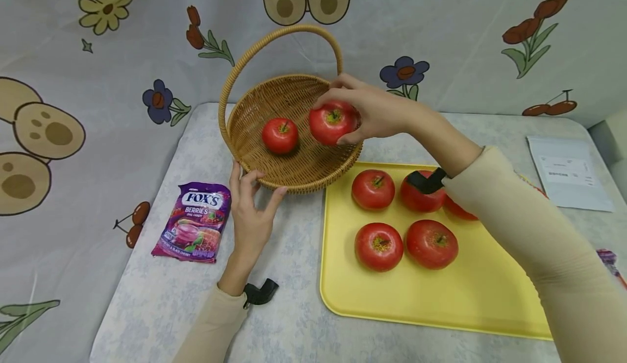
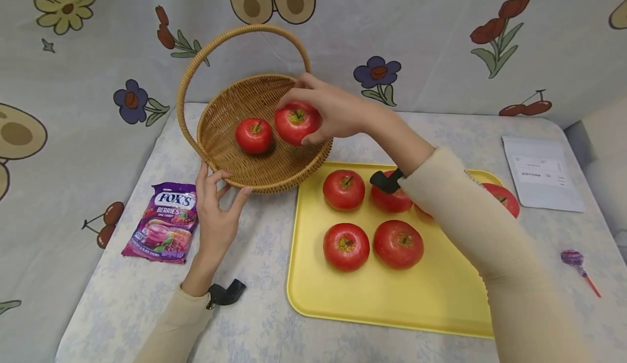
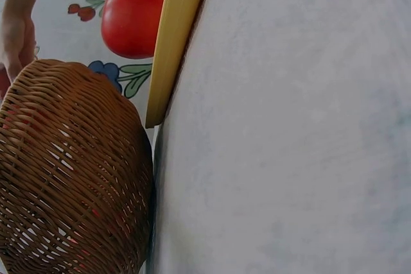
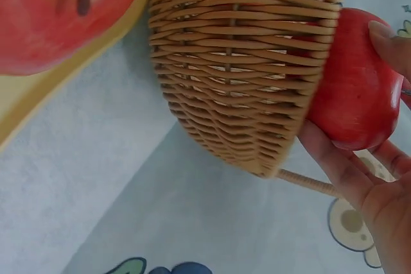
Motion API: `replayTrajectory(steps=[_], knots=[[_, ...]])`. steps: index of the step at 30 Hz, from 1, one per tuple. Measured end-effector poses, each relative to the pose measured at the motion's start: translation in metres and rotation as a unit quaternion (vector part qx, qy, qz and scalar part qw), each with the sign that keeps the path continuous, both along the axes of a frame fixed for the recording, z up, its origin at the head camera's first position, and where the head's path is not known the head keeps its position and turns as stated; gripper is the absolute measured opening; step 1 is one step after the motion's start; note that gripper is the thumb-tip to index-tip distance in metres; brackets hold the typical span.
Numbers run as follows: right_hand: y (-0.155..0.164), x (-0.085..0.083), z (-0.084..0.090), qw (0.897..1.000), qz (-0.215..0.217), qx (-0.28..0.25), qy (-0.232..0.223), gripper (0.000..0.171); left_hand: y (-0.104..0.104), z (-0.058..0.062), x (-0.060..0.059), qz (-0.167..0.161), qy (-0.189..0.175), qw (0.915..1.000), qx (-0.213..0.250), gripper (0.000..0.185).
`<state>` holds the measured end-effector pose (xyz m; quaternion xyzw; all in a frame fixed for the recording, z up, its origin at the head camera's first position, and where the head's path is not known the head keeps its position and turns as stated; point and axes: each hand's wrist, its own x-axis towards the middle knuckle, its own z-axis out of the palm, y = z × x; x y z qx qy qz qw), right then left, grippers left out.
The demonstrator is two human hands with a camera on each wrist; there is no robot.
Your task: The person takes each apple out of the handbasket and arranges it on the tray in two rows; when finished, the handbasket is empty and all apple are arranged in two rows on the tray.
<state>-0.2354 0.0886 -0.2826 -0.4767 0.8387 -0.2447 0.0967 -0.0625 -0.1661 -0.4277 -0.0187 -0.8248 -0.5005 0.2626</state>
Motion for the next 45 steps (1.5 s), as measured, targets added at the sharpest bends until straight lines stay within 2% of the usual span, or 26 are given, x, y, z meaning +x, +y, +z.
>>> replayTrajectory(steps=[5,9,17,19,24,27,31,32,37,42,45], knots=[[0.014,0.015,0.005,1.0,0.013,-0.016,0.023,0.068,0.0,0.0,0.001,0.0,-0.001,1.0,0.003,0.042],[0.028,0.028,0.01,0.999,0.002,-0.025,0.034,0.069,0.001,0.003,0.001,0.002,-0.001,1.0,0.004,0.043],[0.067,0.056,0.015,0.998,-0.03,-0.028,0.044,0.073,0.011,0.026,0.008,-0.002,-0.003,0.9999,0.012,0.042],[0.079,0.064,0.012,0.998,-0.038,-0.029,0.042,0.074,0.011,0.024,0.007,-0.004,-0.001,0.9999,0.013,0.042],[0.112,0.088,0.001,0.996,-0.075,-0.02,0.038,0.079,0.003,0.006,0.0,-0.007,0.005,0.9999,0.006,0.042],[0.129,0.102,-0.005,0.994,-0.107,-0.016,0.028,0.081,0.0,0.0,-0.001,-0.01,0.012,0.9999,0.002,0.043],[0.15,0.118,-0.015,0.99,-0.135,-0.021,0.021,0.081,-0.001,-0.001,-0.001,-0.009,0.015,0.9998,0.003,0.044],[0.156,0.121,-0.019,0.99,-0.136,-0.026,0.022,0.082,0.001,0.004,0.0,-0.009,0.013,0.9999,0.005,0.043],[0.181,0.143,-0.033,0.986,-0.165,-0.026,0.013,0.084,0.003,0.004,0.0,-0.007,0.007,0.9999,0.009,0.043],[0.207,0.164,-0.048,0.978,-0.211,-0.005,-0.005,0.085,0.0,0.0,-0.001,-0.003,0.002,1.0,0.005,0.044],[0.221,0.175,-0.058,0.975,-0.222,0.015,-0.004,0.087,0.0,0.0,-0.001,-0.004,0.003,1.0,0.004,0.044]])
